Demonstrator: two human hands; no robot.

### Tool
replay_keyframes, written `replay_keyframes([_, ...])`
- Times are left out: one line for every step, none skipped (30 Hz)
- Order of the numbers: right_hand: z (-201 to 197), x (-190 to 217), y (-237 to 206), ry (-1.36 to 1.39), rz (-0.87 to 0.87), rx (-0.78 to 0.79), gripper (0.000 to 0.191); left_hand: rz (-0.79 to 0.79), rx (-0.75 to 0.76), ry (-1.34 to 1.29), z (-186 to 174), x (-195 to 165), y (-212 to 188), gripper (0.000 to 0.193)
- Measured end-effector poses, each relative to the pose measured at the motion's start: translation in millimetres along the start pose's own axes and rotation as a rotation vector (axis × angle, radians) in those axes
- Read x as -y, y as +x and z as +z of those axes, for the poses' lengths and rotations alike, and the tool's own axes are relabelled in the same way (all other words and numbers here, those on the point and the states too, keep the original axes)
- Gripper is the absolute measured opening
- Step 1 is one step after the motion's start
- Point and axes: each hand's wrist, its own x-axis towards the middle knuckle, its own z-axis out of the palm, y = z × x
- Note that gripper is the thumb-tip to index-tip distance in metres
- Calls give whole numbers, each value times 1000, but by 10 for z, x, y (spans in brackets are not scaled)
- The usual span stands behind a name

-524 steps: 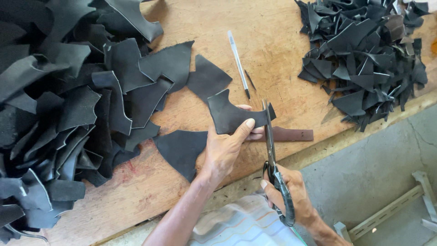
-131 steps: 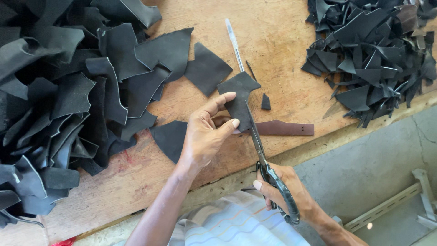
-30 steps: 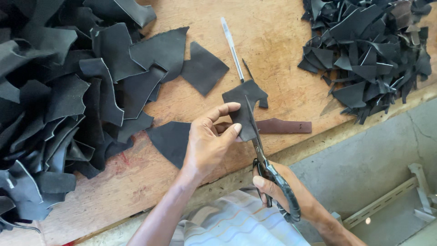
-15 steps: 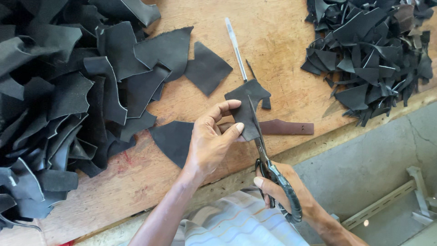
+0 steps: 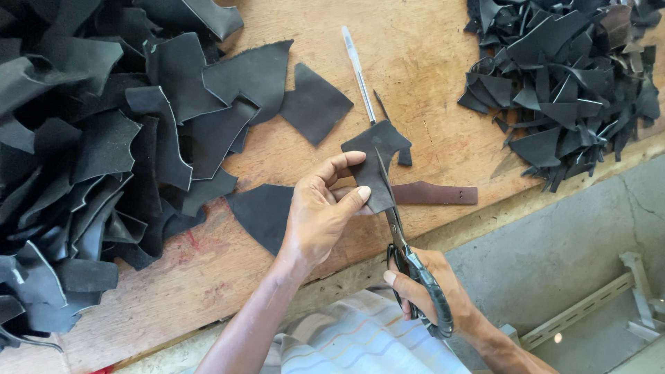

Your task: The person uses a brown leather template to mark a black leather piece with a pen, then cuts the leather along the marked lines using shears. The person repeats this process for multiple pieces, trimming and shaping them to match the template.

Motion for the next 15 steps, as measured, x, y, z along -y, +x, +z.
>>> replay_keyframes([-7, -5, -1, 7, -13, 4, 19, -5, 2, -11, 8, 5, 11, 48])
replay_keyframes([-12, -10, -6, -3, -2, -2, 19, -10, 4, -22, 18, 6, 15, 48])
replay_keyframes([-16, -17, -10, -14, 9, -6, 20, -15, 5, -34, 25, 3, 15, 48])
replay_keyframes([-19, -23, -14, -25, 21, -11, 21, -12, -12, 24, 33, -1, 10, 46])
replay_keyframes([-24, -27, -22, -18, 25, -7, 21, -10, -29, 83, 47, -8, -1, 45])
replay_keyframes([-25, -30, -30, -9, 27, -4, 21, -7, -46, 145, 51, -21, -6, 43])
replay_keyframes([-29, -29, -35, -2, 27, -1, 21, 22, -49, 159, 53, -41, 4, 41])
replay_keyframes([-35, -24, -42, -1, 9, 17, 20, 49, -52, 171, 59, -58, 10, 38])
replay_keyframes([-42, -14, -54, 0, -7, 34, 20, 74, -56, 182, 66, -73, 6, 36])
replay_keyframes([-47, 0, -55, 0, -26, 51, 20, 71, -61, 175, 71, -90, 10, 36])
replay_keyframes([-55, 19, -55, -7, -16, 56, 20, 67, -65, 168, 80, -105, 13, 37])
replay_keyframes([-64, 41, -59, -13, -3, 60, 20, 60, -67, 161, 94, -113, 8, 37])
replay_keyframes([-74, 66, -54, -18, 7, 63, 20, 40, -68, 197, 113, -115, -7, 38])
replay_keyframes([-87, 93, -39, -19, -13, 73, 22, 22, -71, 233, 135, -115, -31, 38])
replay_keyframes([-97, 118, -30, -19, -30, 84, 23, 2, -75, 269, 150, -116, -49, 39])
